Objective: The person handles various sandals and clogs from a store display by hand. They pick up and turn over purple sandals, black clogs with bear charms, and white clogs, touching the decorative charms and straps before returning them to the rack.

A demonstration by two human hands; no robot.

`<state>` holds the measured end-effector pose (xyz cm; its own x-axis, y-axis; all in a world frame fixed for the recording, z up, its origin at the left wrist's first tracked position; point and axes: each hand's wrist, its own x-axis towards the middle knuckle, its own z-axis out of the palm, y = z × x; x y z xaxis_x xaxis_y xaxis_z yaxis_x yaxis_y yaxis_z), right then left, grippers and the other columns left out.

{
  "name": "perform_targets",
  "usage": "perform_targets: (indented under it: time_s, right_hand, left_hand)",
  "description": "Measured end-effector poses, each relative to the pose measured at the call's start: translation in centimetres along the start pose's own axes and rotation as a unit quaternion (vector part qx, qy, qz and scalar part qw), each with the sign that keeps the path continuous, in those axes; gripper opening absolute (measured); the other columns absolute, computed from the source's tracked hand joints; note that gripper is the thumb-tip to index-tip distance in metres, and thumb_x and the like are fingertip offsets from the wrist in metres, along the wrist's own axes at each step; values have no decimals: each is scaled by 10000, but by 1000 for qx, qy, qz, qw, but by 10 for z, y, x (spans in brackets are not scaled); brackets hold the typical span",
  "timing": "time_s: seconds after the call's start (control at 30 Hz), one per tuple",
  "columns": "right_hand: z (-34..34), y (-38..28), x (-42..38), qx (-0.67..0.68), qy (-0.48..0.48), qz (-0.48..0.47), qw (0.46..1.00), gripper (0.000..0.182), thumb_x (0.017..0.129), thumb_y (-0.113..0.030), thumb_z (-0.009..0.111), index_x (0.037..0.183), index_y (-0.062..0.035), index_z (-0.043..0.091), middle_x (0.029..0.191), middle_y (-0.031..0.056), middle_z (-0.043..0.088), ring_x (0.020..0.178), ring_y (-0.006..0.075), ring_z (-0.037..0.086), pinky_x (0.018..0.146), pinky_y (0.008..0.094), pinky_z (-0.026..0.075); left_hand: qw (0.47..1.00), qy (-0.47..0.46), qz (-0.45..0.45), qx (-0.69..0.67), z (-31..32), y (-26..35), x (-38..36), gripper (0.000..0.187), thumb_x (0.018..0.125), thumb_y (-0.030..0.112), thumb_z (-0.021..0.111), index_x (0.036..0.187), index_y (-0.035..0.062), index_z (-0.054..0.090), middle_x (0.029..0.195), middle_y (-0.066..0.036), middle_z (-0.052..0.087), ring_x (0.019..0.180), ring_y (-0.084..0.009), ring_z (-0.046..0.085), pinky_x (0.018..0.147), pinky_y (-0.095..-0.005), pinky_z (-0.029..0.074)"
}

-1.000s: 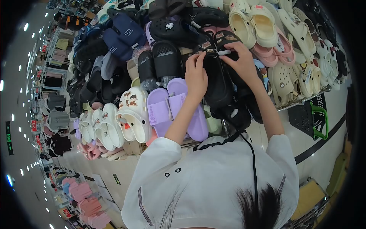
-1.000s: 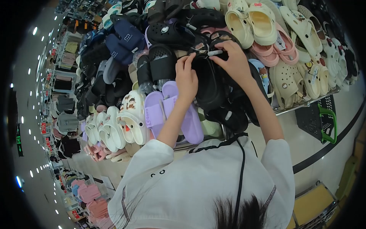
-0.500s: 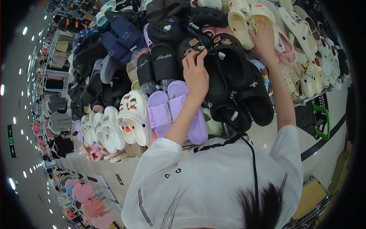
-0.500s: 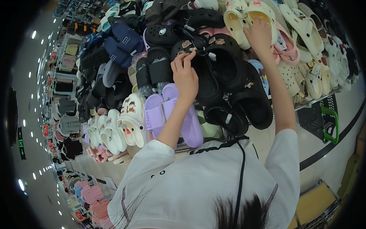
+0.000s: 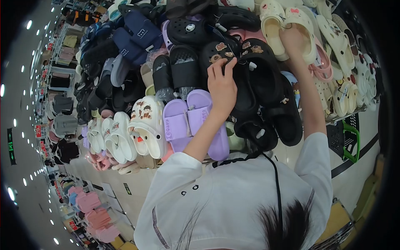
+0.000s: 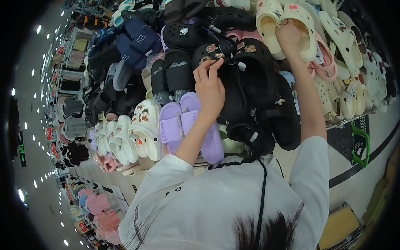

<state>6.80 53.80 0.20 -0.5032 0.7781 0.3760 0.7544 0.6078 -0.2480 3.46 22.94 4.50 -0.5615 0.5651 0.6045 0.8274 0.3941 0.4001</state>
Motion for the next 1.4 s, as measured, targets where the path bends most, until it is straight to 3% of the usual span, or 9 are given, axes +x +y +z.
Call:
perform_targets:
  time_s: [0.1,0.17,0.3,0.37,0.5,0.67,0.73,1.07,1.4]
  right_hand:
    - [-11,4,-7,-5,-13,-27,1000,458,804,-401,564,1000,11,598,1065,236,595,896,364,623,786,448,493]
    - [-17,3,-12,41,4,30,999,427,796,-386,589,1000,-11,606,950,190,630,873,360,624,755,450,497]
    - [-46,2,-19,76,42,64,994,454,810,-429,591,1005,-19,599,950,196,636,875,385,616,739,462,490]
    - [-55,6,-18,200,204,-25,958,473,820,-466,590,1011,-33,591,913,197,645,848,404,612,712,465,483]
    - [-127,-13,-36,181,11,-57,982,485,819,-422,637,1105,-36,574,968,185,634,895,351,610,763,395,475]
    - [-147,-43,-88,216,37,-211,953,372,798,-265,691,1079,-38,602,1001,146,632,908,305,614,786,365,477]
    - [-153,-59,-104,322,-16,-245,914,345,746,-198,735,1042,-57,628,935,149,635,818,324,620,698,376,487]
    - [-146,-62,-115,362,-51,-202,909,369,732,-154,743,1064,-44,627,1029,104,600,824,268,624,723,342,492]
    - [-148,-62,-117,371,-73,-181,908,386,712,-147,758,1061,-39,631,1014,112,604,831,274,628,714,344,499]
  left_hand:
    - [1000,2,6,-3,0,0,1,541,653,-124,549,1147,96,574,1089,-103,505,1030,-315,470,870,-405,427]
    - [1000,-6,6,-10,-2,-1,1,529,662,-97,556,1156,92,566,1094,-107,504,1029,-320,464,864,-407,428]
    - [999,-4,-12,-31,-9,-1,0,497,693,-36,573,1174,88,554,1103,-111,504,1027,-324,459,865,-411,422]
    - [999,-7,-1,-44,-9,-2,-1,468,728,34,592,1191,89,546,1112,-120,503,1026,-326,454,874,-414,412]
    - [996,16,17,-81,-16,7,-2,591,740,204,681,1268,34,475,1202,-160,460,1113,-356,427,958,-439,358]
    - [986,88,79,-115,-28,21,14,786,684,352,738,1325,24,423,1310,-155,439,1252,-374,372,1039,-492,259]
    - [989,60,111,-79,-39,30,22,790,694,415,727,1326,38,437,1363,-143,427,1303,-355,348,1076,-539,174]
    - [990,32,95,-98,-46,19,21,391,849,199,585,1221,80,557,1238,-109,529,1174,-292,480,1060,-491,228]
    - [986,90,95,-99,-49,25,32,244,782,28,617,1025,55,625,1042,-86,599,1006,-260,549,1002,-418,324]
